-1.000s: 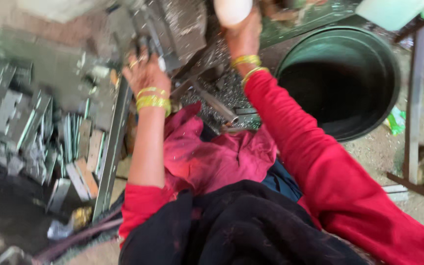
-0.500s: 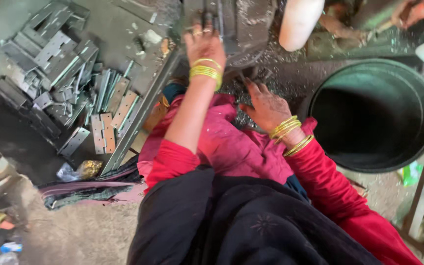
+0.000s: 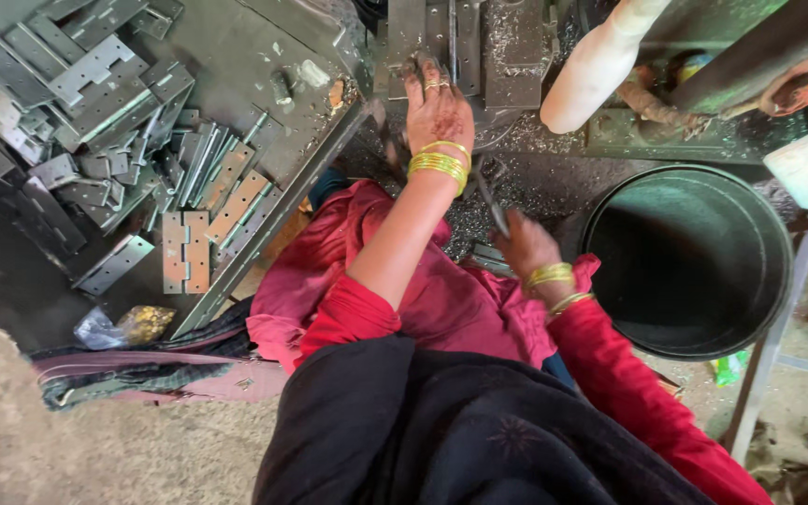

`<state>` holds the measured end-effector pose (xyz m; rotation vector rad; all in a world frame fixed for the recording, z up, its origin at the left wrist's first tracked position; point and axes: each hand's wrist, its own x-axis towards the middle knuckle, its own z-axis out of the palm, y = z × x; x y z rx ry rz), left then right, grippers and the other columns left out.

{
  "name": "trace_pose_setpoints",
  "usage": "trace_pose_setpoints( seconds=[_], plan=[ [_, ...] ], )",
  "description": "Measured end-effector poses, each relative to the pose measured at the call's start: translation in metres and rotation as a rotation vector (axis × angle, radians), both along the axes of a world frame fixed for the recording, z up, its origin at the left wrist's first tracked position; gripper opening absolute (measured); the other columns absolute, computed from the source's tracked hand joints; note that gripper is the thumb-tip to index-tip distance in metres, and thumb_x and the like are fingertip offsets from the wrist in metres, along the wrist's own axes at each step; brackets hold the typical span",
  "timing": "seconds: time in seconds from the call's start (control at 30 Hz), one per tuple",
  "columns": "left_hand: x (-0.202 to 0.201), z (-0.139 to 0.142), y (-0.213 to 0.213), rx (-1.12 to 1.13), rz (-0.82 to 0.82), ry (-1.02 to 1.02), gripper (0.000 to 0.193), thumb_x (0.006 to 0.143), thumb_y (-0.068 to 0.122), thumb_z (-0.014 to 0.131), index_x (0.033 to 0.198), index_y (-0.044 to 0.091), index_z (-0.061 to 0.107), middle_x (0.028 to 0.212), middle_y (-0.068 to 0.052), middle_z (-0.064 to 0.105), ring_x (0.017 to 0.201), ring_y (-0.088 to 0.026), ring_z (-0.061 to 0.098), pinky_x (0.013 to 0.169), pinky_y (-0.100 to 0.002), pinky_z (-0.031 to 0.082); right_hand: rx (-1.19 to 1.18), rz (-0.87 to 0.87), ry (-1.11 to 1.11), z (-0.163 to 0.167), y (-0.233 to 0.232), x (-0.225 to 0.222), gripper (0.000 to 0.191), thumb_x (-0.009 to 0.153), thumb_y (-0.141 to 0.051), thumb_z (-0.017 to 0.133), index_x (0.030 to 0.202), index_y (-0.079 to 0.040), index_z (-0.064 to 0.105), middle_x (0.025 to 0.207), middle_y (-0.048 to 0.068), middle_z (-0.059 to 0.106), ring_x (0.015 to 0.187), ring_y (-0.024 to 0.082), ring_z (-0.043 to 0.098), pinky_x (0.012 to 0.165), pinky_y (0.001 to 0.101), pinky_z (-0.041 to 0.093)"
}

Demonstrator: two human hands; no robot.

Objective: The person operates a drill press to drill holes in small metal plates. They pick up each plate, position it under the drill, activate the machine, and then place the finished piece aside. The process is repeated for multiple plates.

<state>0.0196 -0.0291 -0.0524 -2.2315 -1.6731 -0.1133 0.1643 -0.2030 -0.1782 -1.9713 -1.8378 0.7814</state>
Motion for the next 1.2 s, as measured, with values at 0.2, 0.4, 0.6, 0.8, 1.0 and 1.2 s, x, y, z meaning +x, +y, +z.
trace_pose_setpoints(
  seconds=[0.2, 0.4, 0.6, 0.8, 1.0, 1.2],
  plan=[
    [-0.007, 0.002, 0.0, -0.016, -0.046, -0.067, 0.041, 0.091, 0.014, 0.051, 0.123, -0.003, 0.069, 0.141, -0.021, 0.059, 0.144, -0.037, 0.037, 0.121, -0.061, 0.02, 0.013, -0.035, 0.099, -0.013, 0.004, 0.008, 0.036, 0.092, -0.036, 0.067, 0.103, -0.004, 0.056, 0.091, 0.027, 0.069, 0.089, 0.05, 0.065, 0.072, 0.0592, 0.049],
    [-0.006, -0.017, 0.002, -0.051, -0.049, -0.122, 0.036, 0.097, 0.014, 0.05, 0.123, -0.002, 0.07, 0.144, -0.021, 0.058, 0.147, -0.035, 0.039, 0.123, -0.06, 0.02, 0.071, 0.002, -0.036, -0.029, 0.005, 0.009, 0.038, 0.097, -0.04, 0.065, 0.108, -0.005, 0.057, 0.092, 0.027, 0.07, 0.089, 0.049, 0.066, 0.075, 0.0597, 0.049],
    [-0.012, -0.005, 0.002, 0.083, -0.041, -0.238, 0.044, 0.09, 0.013, 0.049, 0.125, -0.001, 0.072, 0.15, -0.017, 0.052, 0.145, -0.034, 0.037, 0.119, -0.059, 0.019, 0.105, -0.056, 0.002, -0.043, 0.002, -0.001, 0.037, 0.094, -0.038, 0.064, 0.11, -0.005, 0.057, 0.09, 0.027, 0.07, 0.087, 0.049, 0.066, 0.074, 0.0602, 0.05],
    [0.001, 0.042, 0.019, -0.493, 0.09, -0.078, 0.037, 0.103, 0.016, 0.041, 0.113, 0.009, 0.076, 0.167, -0.012, 0.029, 0.158, -0.03, 0.015, 0.124, -0.058, 0.009, -0.02, -0.062, -0.08, -0.017, 0.016, 0.008, 0.04, 0.095, -0.044, 0.066, 0.103, -0.005, 0.058, 0.089, 0.028, 0.07, 0.087, 0.049, 0.068, 0.073, 0.0588, 0.052],
    [0.006, 0.051, 0.025, -0.344, 0.08, -0.15, 0.054, 0.093, 0.015, 0.049, 0.147, 0.009, 0.051, 0.167, -0.009, 0.024, 0.151, -0.033, 0.012, 0.12, -0.061, 0.004, 0.013, -0.142, 0.046, -0.013, 0.004, -0.004, 0.043, 0.095, -0.043, 0.066, 0.112, -0.004, 0.059, 0.089, 0.03, 0.069, 0.088, 0.052, 0.065, 0.075, 0.0603, 0.05],
    [-0.005, 0.088, 0.032, -0.503, 0.079, -0.011, 0.048, 0.092, 0.015, 0.059, 0.14, 0.007, 0.056, 0.166, -0.01, 0.024, 0.156, -0.034, 0.006, 0.123, -0.061, 0.0, -0.022, -0.043, -0.019, 0.002, 0.02, 0.01, 0.04, 0.093, -0.044, 0.069, 0.104, -0.006, 0.063, 0.093, 0.028, 0.071, 0.09, 0.049, 0.068, 0.076, 0.0591, 0.052]
  ],
)
